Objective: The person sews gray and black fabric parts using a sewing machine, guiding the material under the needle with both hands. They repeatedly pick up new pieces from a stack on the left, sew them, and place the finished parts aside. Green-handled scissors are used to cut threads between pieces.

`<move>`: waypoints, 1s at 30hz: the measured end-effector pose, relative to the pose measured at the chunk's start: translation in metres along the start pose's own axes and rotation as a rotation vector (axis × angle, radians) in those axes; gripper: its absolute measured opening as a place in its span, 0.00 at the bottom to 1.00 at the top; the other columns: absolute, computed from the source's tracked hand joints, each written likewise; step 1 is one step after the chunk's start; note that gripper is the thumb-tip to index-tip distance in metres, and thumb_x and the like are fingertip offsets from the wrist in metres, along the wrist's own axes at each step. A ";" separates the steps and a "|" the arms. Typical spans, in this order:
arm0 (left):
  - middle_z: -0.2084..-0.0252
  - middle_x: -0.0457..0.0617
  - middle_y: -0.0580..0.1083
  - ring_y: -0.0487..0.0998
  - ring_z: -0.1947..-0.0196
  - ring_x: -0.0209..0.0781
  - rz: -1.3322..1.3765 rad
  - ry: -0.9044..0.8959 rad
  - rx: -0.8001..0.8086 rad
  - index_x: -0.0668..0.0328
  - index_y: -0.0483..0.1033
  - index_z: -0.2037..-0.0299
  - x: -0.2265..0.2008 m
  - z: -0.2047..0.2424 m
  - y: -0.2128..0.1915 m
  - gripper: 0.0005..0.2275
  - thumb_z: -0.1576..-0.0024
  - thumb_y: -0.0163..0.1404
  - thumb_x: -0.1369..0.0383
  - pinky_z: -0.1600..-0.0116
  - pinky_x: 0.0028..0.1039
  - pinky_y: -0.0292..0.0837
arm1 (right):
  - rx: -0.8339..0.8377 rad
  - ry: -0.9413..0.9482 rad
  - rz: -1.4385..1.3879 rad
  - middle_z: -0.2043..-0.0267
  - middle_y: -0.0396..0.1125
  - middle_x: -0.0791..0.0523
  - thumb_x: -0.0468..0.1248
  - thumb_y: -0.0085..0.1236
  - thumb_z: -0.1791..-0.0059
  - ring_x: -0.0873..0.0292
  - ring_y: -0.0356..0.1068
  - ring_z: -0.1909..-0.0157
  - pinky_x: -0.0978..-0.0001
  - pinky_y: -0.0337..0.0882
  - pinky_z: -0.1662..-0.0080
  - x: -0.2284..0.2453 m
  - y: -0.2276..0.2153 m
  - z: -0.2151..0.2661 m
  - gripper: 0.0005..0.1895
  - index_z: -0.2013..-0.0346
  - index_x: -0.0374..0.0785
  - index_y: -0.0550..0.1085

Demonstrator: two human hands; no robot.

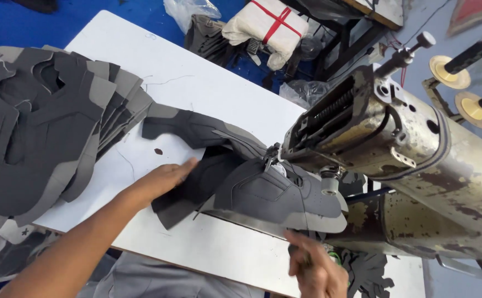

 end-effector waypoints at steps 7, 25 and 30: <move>0.65 0.55 0.81 0.80 0.68 0.41 0.151 0.286 -0.118 0.68 0.80 0.59 -0.074 0.048 -0.034 0.22 0.51 0.64 0.54 0.61 0.30 0.76 | -0.054 -0.326 0.409 0.75 0.74 0.57 0.48 0.63 0.52 0.68 0.72 0.80 0.73 0.69 0.78 0.149 0.060 -0.052 0.19 0.60 0.34 0.74; 0.76 0.49 0.68 0.65 0.71 0.47 -0.425 1.113 -0.962 0.61 0.70 0.71 -0.192 0.223 -0.086 0.18 0.45 0.68 0.61 0.52 0.38 0.60 | 0.021 -0.489 0.608 0.79 0.73 0.54 0.51 0.67 0.53 0.52 0.73 0.82 0.63 0.68 0.78 0.212 0.144 -0.094 0.21 0.65 0.36 0.72; 0.77 0.47 0.68 0.67 0.76 0.44 -0.475 1.246 -0.880 0.61 0.70 0.69 -0.206 0.239 -0.074 0.16 0.42 0.67 0.63 0.51 0.38 0.58 | -0.059 -0.654 0.630 0.75 0.75 0.56 0.49 0.64 0.51 0.54 0.74 0.79 0.64 0.68 0.78 0.225 0.143 -0.087 0.19 0.65 0.36 0.71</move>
Point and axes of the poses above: each hand's wrist, its own z-axis away from the middle knuckle, its own y-axis out of the palm, x = y × z, the point moved 9 cm from there along -z, towards the middle knuckle
